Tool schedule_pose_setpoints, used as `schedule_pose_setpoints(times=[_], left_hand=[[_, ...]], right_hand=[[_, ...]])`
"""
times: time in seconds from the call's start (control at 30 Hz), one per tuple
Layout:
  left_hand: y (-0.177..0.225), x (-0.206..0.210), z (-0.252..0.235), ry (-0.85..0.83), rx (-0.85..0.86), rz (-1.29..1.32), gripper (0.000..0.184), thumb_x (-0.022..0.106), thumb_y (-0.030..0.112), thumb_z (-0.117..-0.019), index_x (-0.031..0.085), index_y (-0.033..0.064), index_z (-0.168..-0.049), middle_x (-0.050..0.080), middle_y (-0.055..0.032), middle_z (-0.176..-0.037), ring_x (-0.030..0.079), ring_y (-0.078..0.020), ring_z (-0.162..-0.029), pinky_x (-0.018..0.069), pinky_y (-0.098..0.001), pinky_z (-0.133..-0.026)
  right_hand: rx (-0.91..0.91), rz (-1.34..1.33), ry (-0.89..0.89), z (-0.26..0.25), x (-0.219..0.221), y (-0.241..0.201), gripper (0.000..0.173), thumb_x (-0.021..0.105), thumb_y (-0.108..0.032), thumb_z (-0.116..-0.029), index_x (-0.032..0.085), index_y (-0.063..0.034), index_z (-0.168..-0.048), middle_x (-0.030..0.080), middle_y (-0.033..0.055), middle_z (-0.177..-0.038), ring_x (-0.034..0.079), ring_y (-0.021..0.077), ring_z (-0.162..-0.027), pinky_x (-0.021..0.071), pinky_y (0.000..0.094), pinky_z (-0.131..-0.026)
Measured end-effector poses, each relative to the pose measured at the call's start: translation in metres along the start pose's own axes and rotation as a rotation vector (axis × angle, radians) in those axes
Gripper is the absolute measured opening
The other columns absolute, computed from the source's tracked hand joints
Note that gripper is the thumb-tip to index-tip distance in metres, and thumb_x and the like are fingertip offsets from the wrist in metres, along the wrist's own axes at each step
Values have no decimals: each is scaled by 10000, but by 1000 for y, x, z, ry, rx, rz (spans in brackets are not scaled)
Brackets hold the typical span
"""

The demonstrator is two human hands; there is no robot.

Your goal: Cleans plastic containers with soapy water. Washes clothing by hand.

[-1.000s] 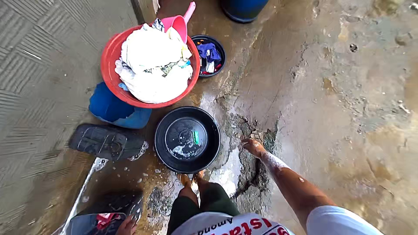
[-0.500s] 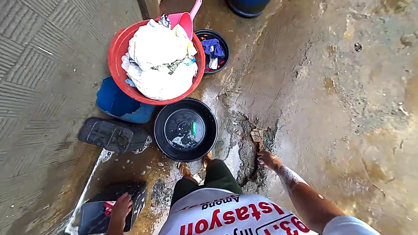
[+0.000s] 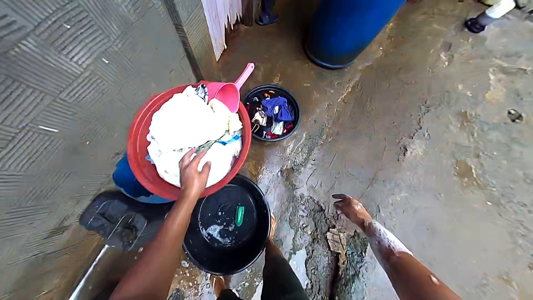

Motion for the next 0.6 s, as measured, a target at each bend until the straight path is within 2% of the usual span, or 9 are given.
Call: schedule_pose_setpoints(times=[0.1, 0.17, 0.2, 0.3, 0.37, 0.4, 0.47, 0.53, 0.6], left_hand=[[60, 38, -98, -10, 59, -116, 465, 620, 263, -1019, 582, 78, -1443, 451, -228, -1553, 403, -438, -1440, 348, -617, -1160], [82, 51, -160, 17, 11, -176, 558, 620, 281, -1015, 489, 64, -1513, 439, -262, -1534, 435, -474, -1394, 398, -647, -1099], [86, 55, -188, 35, -37, -208, 585, 634, 275, -1002, 471, 60, -1521, 430, -273, -1533, 432, -490, -1390, 412, -667, -1075], [80, 67, -249, 35, -160, -354, 557, 682, 216, -962, 516, 41, -1464, 473, -304, -1481, 444, -525, -1373, 414, -727, -1028], [74, 76, -262, -25, -171, -507, 452, 613, 105, -975, 540, 27, -1413, 508, -318, -1439, 532, -558, -1274, 462, -760, -933], [75, 77, -262, -36, -141, -575, 402, 564, 50, -978, 552, 17, -1378, 523, -323, -1413, 568, -564, -1222, 485, -760, -883], [87, 75, -255, -42, -35, -644, 359, 523, 16, -994, 575, 17, -1349, 527, -328, -1393, 572, -562, -1212, 498, -746, -868], [111, 70, -239, -47, 125, -676, 317, 523, 26, -1000, 612, 17, -1303, 548, -311, -1367, 551, -534, -1257, 503, -715, -899], [141, 69, -214, -70, 342, -687, 265, 521, 33, -1011, 637, -4, -1247, 579, -306, -1311, 552, -544, -1238, 510, -702, -872]], right_hand=[[-25, 2, 38, -27, -39, 9, 430, 603, -110, -1027, 537, -49, -1447, 680, 229, -1247, 684, 351, -1097, 518, 539, -983], [-23, 56, 28, -38, -49, 26, 435, 609, -102, -1023, 541, -45, -1449, 685, 233, -1249, 674, 370, -1142, 498, 557, -1023], [-28, 70, 16, -41, -49, 32, 434, 609, -100, -1023, 544, -45, -1448, 690, 232, -1240, 674, 374, -1142, 495, 563, -1027], [-35, 47, -47, -44, -32, 37, 429, 605, -101, -1024, 548, -56, -1447, 695, 216, -1238, 683, 354, -1135, 505, 553, -1023], [-76, 14, -77, -48, -11, 26, 427, 607, -112, -1022, 556, -67, -1443, 696, 195, -1252, 688, 318, -1141, 519, 516, -1027], [-118, 14, -81, -51, -1, 15, 433, 611, -121, -1017, 556, -68, -1443, 687, 189, -1268, 682, 307, -1155, 522, 499, -1034], [-267, 73, -12, -55, 10, -27, 478, 643, -153, -990, 549, -79, -1453, 646, 192, -1339, 634, 320, -1236, 496, 502, -1080], [-502, 128, 189, -52, 5, -95, 583, 712, -214, -939, 537, -68, -1476, 592, 246, -1387, 554, 415, -1305, 444, 567, -1105], [-764, 148, 430, -48, -3, -170, 731, 773, -318, -879, 509, -7, -1486, 545, 301, -1426, 519, 475, -1329, 426, 607, -1102]])
Point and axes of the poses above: each hand's wrist, its own z-axis away from the middle knuckle, its own x-axis out of the palm, y = z × x, the point moved 6 cm from there along -z, towards the middle knuckle
